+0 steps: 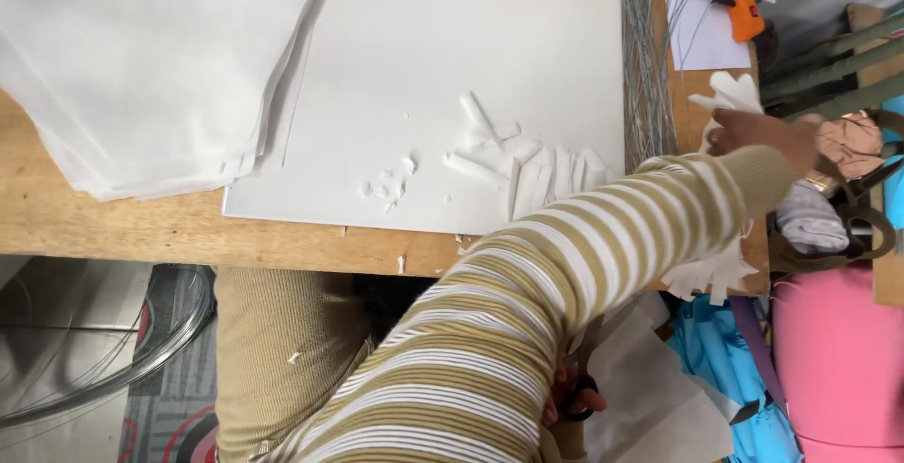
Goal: Cutting thin strips and small pieces of white fabric using scissors on a wooden workbench.
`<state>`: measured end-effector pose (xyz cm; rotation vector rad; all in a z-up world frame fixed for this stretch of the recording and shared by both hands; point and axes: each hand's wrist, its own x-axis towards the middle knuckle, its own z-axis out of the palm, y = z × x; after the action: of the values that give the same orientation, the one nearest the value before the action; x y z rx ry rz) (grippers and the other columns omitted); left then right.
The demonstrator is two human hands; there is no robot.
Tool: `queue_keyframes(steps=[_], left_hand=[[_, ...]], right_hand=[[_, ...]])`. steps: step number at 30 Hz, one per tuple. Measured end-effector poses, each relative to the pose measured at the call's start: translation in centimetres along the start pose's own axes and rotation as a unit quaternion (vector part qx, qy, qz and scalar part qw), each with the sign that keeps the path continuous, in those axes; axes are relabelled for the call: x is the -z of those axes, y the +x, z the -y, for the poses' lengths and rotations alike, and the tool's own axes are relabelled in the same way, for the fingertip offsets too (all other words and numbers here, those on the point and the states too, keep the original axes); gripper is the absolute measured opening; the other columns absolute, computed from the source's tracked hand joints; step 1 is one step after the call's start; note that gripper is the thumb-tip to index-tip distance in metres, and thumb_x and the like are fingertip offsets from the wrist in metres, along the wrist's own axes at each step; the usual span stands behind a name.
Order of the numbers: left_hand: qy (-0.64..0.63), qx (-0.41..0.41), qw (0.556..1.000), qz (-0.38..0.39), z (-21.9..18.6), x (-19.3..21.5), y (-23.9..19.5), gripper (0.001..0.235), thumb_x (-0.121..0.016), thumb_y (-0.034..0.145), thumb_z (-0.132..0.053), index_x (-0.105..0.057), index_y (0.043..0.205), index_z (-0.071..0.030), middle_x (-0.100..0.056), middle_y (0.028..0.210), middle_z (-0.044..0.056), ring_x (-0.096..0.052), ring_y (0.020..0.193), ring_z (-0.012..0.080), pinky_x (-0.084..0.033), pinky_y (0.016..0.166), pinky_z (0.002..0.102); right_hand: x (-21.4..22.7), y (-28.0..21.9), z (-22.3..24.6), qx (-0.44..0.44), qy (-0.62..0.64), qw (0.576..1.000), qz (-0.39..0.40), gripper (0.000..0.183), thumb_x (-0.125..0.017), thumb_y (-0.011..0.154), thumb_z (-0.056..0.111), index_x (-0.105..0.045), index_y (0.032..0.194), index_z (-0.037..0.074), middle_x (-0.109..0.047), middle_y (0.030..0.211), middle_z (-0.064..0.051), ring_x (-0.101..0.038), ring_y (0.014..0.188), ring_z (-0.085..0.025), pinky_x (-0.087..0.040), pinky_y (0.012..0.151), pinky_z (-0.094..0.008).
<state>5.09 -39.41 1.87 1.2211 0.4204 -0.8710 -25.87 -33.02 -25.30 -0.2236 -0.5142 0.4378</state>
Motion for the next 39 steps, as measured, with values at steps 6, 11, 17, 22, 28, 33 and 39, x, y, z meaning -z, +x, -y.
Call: queue_keyframes(steps=[6, 11, 17, 22, 28, 33, 39], left_hand=[[0.022, 0.053, 0.988, 0.140, -3.2, 1.4, -1.3, 0.126, -0.026, 0.049, -0.054, 0.016, 0.161, -0.014, 0.014, 0.165, 0.015, 0.012, 0.151, 0.0355, 0.002, 0.125, 0.049], [0.023, -0.071, 0.995, 0.070, -4.6, 1.3, 0.8, 0.089, -0.015, 0.076, -0.045, -0.008, 0.155, -0.004, -0.011, 0.157, 0.017, -0.012, 0.137, 0.0364, -0.008, 0.115, 0.047], [0.280, -0.348, 0.893, 0.046, -6.0, 11.7, -3.0, 0.069, -0.030, 0.093, -0.050, -0.037, 0.146, -0.007, -0.052, 0.143, 0.009, -0.051, 0.123, 0.0277, -0.039, 0.099, 0.040], [0.566, -0.469, 0.667, 0.121, -2.6, 29.0, -11.5, 0.033, -0.058, 0.099, -0.040, -0.067, 0.114, -0.013, -0.067, 0.113, 0.008, -0.062, 0.111, 0.0248, -0.051, 0.093, 0.046], [0.564, -0.465, 0.671, -0.124, 5.4, 36.0, -6.9, 0.058, -0.070, 0.086, -0.003, -0.052, 0.141, -0.009, -0.056, 0.132, 0.020, -0.065, 0.102, 0.0415, -0.056, 0.073, 0.055], [0.645, -0.546, 0.444, -0.298, 6.9, 35.2, -1.8, 0.021, -0.060, 0.085, -0.008, -0.068, 0.101, -0.019, -0.067, 0.114, 0.001, -0.059, 0.080, 0.0265, -0.043, 0.037, 0.038], [0.622, -0.554, 0.428, -0.351, 6.5, 36.4, -0.3, 0.010, -0.061, 0.082, -0.006, -0.059, 0.076, -0.014, -0.060, 0.077, 0.004, -0.060, 0.073, 0.0242, -0.041, 0.039, 0.037]], right_hand=[[0.2, 0.7, -0.1, -0.017, 0.025, 0.999, 0.013, 0.051, -0.076, 0.096, 0.046, -0.039, 0.109, 0.013, -0.064, 0.086, -0.013, -0.061, 0.074, -0.027, -0.049, 0.078, -0.040], [0.3, 1.5, -0.1, -0.032, 0.041, 0.998, 0.036, 0.049, -0.076, 0.097, 0.042, -0.040, 0.113, 0.012, -0.064, 0.090, -0.015, -0.060, 0.078, -0.028, -0.050, 0.082, -0.041], [0.4, 1.9, -0.5, -0.029, 0.053, 0.996, 0.064, 0.048, -0.077, 0.098, 0.037, -0.041, 0.117, 0.011, -0.064, 0.095, -0.016, -0.060, 0.081, -0.030, -0.050, 0.087, -0.043], [0.8, 3.4, -1.0, -0.002, 0.075, 0.989, 0.124, 0.051, -0.079, 0.095, 0.035, -0.042, 0.117, 0.007, -0.066, 0.096, -0.018, -0.066, 0.092, -0.031, -0.054, 0.099, -0.048], [0.8, 3.6, -0.5, -0.035, 0.022, 0.996, 0.080, 0.048, -0.082, 0.094, 0.036, -0.044, 0.109, 0.011, -0.066, 0.087, -0.014, -0.066, 0.079, -0.030, -0.057, 0.088, -0.044], [0.5, 2.8, -0.3, -0.045, -0.012, 0.998, 0.038, 0.051, -0.084, 0.092, 0.040, -0.042, 0.104, 0.013, -0.065, 0.081, -0.012, -0.065, 0.071, -0.027, -0.059, 0.084, -0.043], [-1.9, 4.6, -0.8, -0.054, -0.038, 0.997, 0.049, 0.047, -0.077, 0.098, 0.042, -0.041, 0.108, 0.012, -0.066, 0.083, -0.013, -0.062, 0.068, -0.026, -0.051, 0.065, -0.037]])
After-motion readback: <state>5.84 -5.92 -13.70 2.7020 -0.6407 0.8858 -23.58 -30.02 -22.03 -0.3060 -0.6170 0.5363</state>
